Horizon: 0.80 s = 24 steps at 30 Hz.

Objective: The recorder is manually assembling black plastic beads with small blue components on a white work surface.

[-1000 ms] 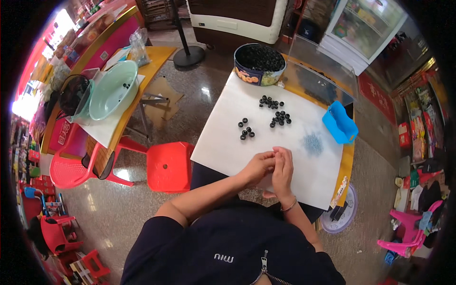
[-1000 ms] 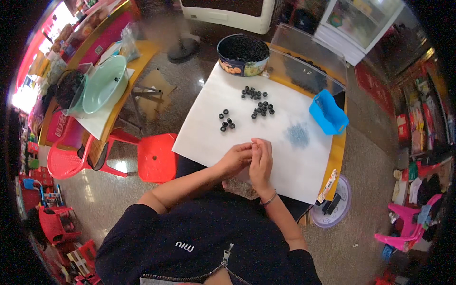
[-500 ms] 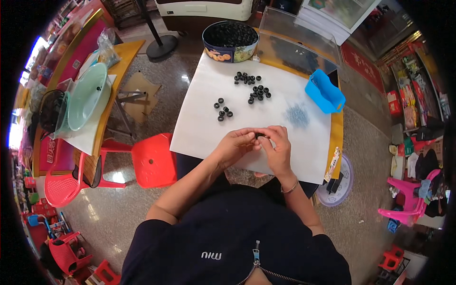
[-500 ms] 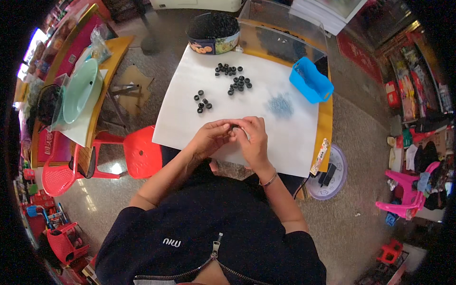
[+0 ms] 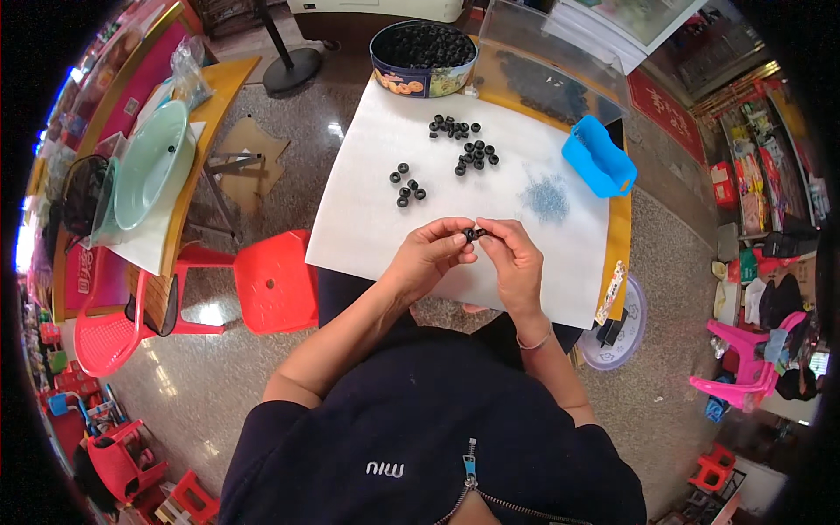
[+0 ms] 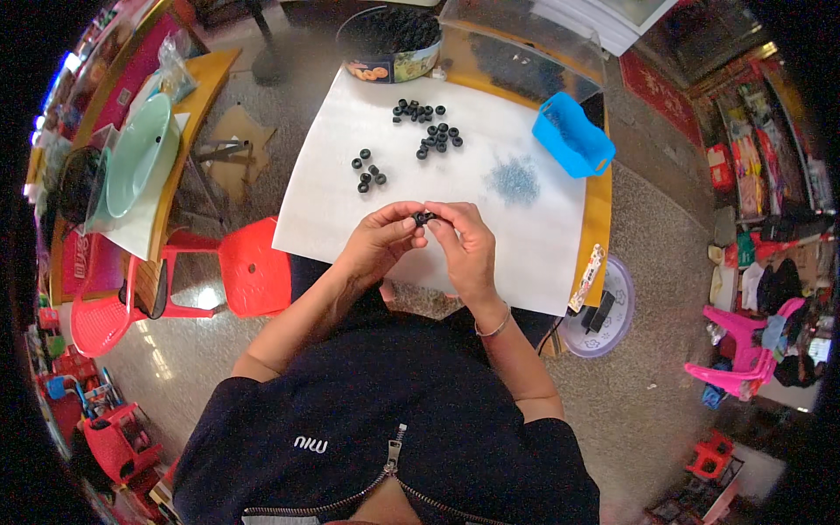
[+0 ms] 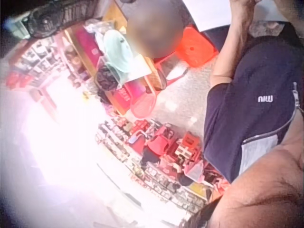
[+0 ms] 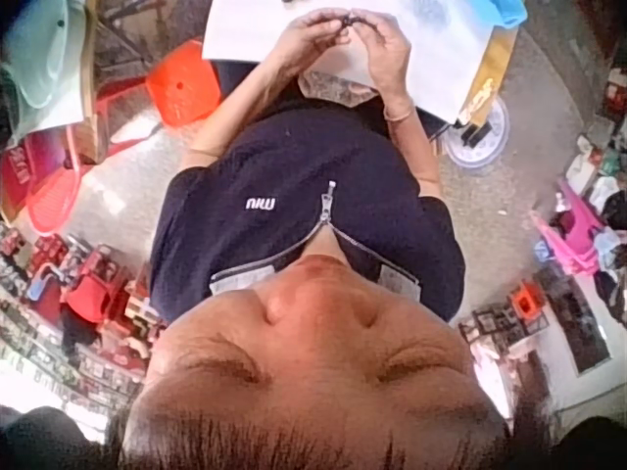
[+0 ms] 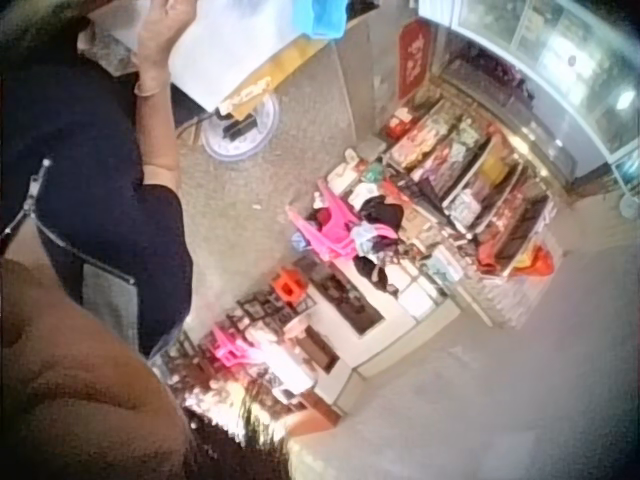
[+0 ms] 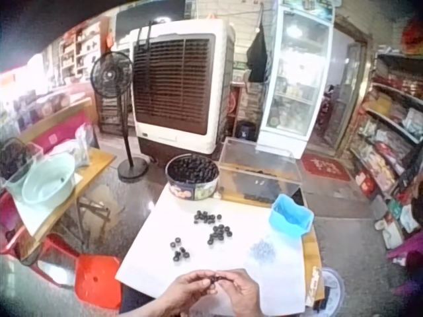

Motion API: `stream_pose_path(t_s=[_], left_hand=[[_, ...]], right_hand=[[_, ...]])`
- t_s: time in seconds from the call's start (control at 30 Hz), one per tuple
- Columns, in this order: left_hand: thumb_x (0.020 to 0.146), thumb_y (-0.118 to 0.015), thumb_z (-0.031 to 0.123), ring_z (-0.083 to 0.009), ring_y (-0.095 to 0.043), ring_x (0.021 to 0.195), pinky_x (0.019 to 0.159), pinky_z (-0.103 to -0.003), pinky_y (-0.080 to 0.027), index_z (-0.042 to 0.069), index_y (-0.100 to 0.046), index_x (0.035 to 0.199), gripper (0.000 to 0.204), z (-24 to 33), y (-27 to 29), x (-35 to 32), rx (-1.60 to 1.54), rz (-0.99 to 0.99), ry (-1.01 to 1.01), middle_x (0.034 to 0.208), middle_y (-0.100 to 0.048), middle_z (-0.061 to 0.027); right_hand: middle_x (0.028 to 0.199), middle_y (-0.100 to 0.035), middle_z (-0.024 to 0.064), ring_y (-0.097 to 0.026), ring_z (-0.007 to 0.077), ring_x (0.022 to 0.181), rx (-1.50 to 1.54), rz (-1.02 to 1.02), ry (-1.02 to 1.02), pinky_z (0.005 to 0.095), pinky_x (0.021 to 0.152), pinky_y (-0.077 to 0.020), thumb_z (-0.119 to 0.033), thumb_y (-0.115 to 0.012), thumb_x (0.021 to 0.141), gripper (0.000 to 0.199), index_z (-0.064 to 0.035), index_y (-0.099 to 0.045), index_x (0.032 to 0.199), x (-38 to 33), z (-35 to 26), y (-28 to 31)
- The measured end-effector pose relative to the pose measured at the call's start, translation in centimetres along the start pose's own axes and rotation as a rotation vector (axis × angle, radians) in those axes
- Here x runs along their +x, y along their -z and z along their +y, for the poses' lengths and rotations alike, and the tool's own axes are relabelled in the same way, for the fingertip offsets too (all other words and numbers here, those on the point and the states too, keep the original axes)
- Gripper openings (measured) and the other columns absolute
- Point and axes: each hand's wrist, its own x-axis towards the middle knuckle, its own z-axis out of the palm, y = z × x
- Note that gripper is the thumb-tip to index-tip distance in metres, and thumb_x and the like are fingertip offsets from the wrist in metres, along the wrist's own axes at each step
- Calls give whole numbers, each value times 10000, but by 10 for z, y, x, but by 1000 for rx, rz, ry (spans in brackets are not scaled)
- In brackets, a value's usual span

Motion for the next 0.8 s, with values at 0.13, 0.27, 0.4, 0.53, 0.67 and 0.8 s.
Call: stream_pose_path(t_s=[0.13, 0.27, 0.4, 0.53, 0.67, 0.8], left_hand=[[878, -583, 37, -155, -610, 813, 773, -288, -532, -6, -579, 1096, 222, 4, -6, -5, -13, 12, 6, 944, -611, -73], [884, -572, 29, -156, -608, 808, 767, -293, -531, -11, -578, 1098, 218, 4, -5, -7, 0, 19, 12, 931, -604, -73], [862, -627, 86, -144, -611, 815, 767, -277, -537, 16, -578, 1099, 252, 8, -8, -10, 32, 8, 14, 938, -611, -62], [864, -624, 88, -139, -610, 810, 762, -275, -538, 18, -578, 1088, 239, 7, -6, -10, 43, 18, 1, 939, -611, -62], [868, -617, 88, -136, -610, 803, 757, -270, -540, 12, -576, 1082, 231, 9, -9, -12, 45, 28, 6, 938, -610, -64], [871, -613, 92, -136, -611, 798, 753, -267, -540, 2, -573, 1078, 229, 11, -9, -13, 56, 25, 31, 938, -612, -67]], right_hand=[[969, -596, 71, -569, 137, 878, -7, -12, 9, 251, 777, -460, 4, -585, 839, 210, -11, -648, 1038, -1, -4, 0], [950, -599, 69, -565, 142, 862, 4, -26, 12, 255, 765, -460, 5, -589, 830, 207, -16, -657, 1024, -1, -5, 0], [923, -605, 72, -566, 154, 854, -61, -45, 36, 261, 752, -461, 1, -591, 823, 201, -18, -662, 1009, -1, -9, 1], [918, -608, 76, -569, 160, 854, -50, -54, 55, 264, 745, -462, -4, -591, 824, 195, -22, -664, 1004, -2, -11, 0], [918, -608, 77, -571, 164, 859, -77, -55, 63, 265, 732, -466, -10, -595, 825, 194, -32, -666, 1005, -2, -13, 1], [906, -607, 83, -571, 177, 843, -149, -55, 82, 269, 703, -471, -6, -598, 819, 200, -44, -671, 1001, -2, -18, 1]])
